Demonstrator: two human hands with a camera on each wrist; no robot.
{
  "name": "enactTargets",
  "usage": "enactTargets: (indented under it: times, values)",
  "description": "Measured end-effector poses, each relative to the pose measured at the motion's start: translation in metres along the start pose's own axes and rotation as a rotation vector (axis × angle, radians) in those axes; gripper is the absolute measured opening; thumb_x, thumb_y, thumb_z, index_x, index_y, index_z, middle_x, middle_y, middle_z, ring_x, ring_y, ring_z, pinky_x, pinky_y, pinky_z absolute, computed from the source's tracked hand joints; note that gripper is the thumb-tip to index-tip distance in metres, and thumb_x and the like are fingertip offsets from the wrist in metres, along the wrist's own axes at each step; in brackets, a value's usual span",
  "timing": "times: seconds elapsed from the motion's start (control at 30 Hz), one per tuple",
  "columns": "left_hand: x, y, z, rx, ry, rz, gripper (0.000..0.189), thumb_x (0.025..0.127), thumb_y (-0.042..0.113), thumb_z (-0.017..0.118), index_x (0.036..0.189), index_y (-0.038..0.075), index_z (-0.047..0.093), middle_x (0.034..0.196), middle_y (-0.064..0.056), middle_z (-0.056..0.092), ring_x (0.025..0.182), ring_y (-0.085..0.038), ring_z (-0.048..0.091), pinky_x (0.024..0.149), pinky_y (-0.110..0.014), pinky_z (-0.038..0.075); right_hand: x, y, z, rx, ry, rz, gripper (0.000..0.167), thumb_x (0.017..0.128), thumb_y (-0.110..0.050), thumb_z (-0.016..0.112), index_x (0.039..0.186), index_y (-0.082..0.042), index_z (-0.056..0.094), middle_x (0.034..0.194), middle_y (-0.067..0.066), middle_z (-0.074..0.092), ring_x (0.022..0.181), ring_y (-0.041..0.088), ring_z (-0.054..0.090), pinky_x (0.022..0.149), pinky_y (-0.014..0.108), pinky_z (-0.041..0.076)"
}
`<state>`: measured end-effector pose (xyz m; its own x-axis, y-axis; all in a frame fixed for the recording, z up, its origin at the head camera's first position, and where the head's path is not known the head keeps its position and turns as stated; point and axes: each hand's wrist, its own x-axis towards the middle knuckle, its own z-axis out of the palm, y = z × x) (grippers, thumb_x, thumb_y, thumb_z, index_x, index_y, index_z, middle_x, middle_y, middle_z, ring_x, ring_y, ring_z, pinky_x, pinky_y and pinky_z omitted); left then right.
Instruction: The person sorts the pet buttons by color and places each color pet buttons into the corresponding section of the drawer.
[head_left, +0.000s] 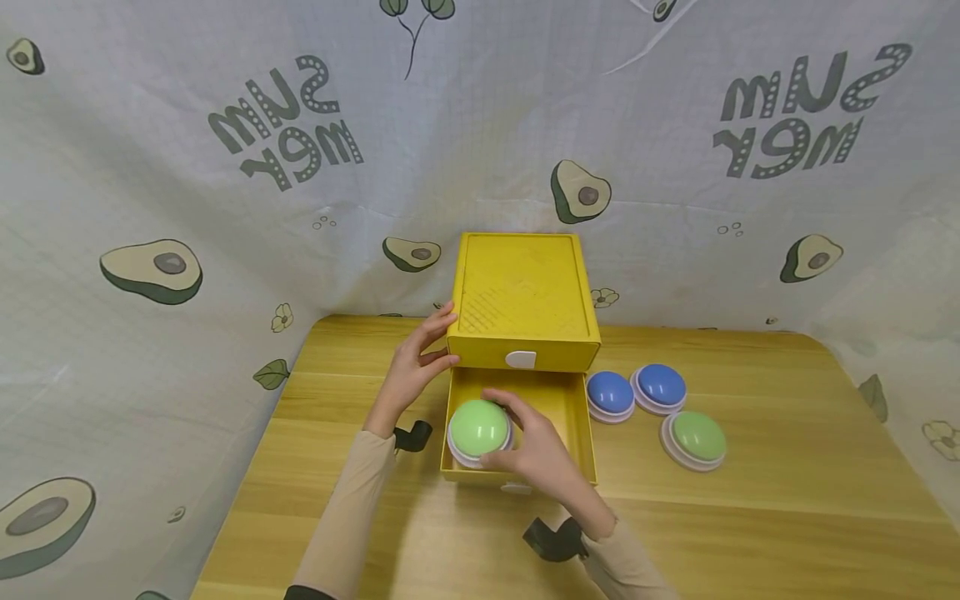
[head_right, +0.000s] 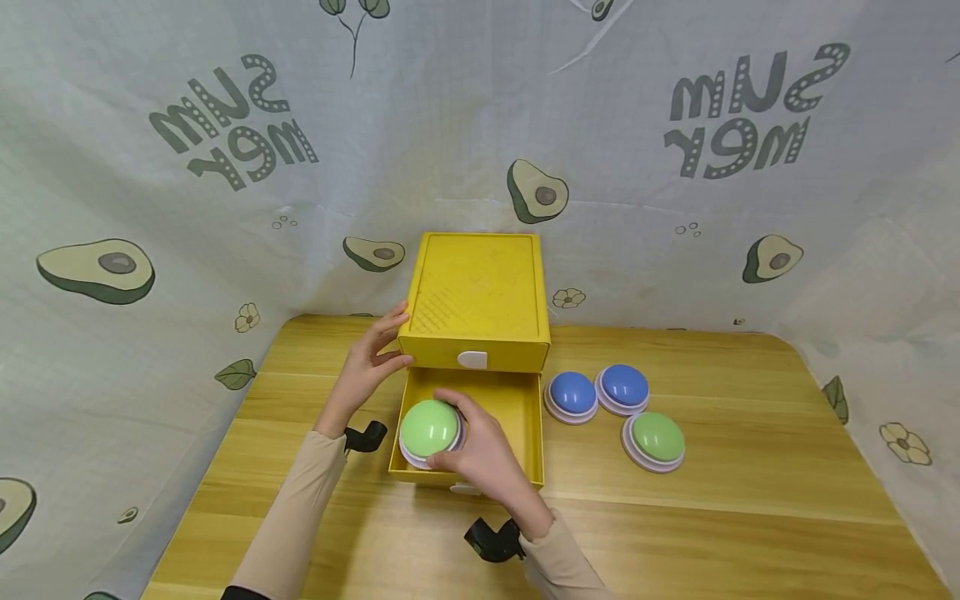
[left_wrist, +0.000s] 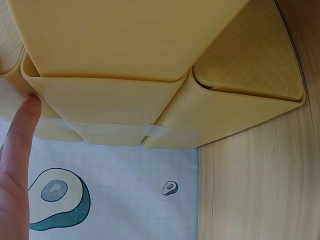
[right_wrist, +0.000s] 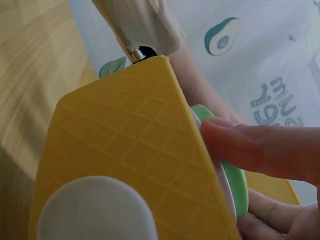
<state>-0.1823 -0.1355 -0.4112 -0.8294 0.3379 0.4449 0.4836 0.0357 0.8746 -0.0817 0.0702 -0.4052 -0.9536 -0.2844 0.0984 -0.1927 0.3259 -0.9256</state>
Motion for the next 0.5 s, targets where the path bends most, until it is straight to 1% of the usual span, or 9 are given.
enactTargets:
  times: [0.13,0.3,0.4,0.5]
  values:
    - [-0.001,-0.016,-0.001,-0.009,0.007,0.012,0.058,0.084,-0.011,0.064,0.138,0.002,0.046,0.153,-0.004,0.031,0.130,-0.031,0.042,0.094,-0.045,0.048,0.001,0.003,0.002,-0.041,-0.014,-0.005,0.076,0.063,0.002,0.084,0.132,-0.002,0.052,0.130,0.011,0.056,0.121,0.030,0.052,0.100,0.048,0.042]
    - [-0.001,-0.020,-0.001,-0.010,0.005,0.041,0.057,0.085,-0.007,0.066,0.138,0.005,0.048,0.153,0.001,0.033,0.129,-0.027,0.044,0.092,-0.042,0.049,0.000,0.004,0.001,-0.071,-0.033,0.004,0.073,0.065,0.001,0.082,0.133,-0.002,0.053,0.130,0.011,0.057,0.121,0.030,0.052,0.101,0.048,0.041]
    - [-0.001,-0.020,-0.001,-0.008,0.004,0.047,0.057,0.085,-0.006,0.066,0.138,0.005,0.048,0.152,0.003,0.034,0.129,-0.026,0.045,0.092,-0.041,0.050,0.000,0.004,0.000,-0.072,-0.049,-0.014,0.067,0.071,0.000,0.079,0.133,-0.002,0.052,0.130,0.012,0.057,0.122,0.031,0.051,0.103,0.050,0.038]
    - [-0.001,-0.020,-0.001,-0.006,0.004,0.050,0.057,0.085,-0.006,0.066,0.138,0.006,0.048,0.152,0.004,0.034,0.129,-0.027,0.045,0.092,-0.042,0.050,0.000,0.005,-0.001,-0.040,-0.071,-0.027,0.060,0.078,0.001,0.075,0.133,0.000,0.051,0.131,0.014,0.057,0.126,0.032,0.048,0.105,0.050,0.035]
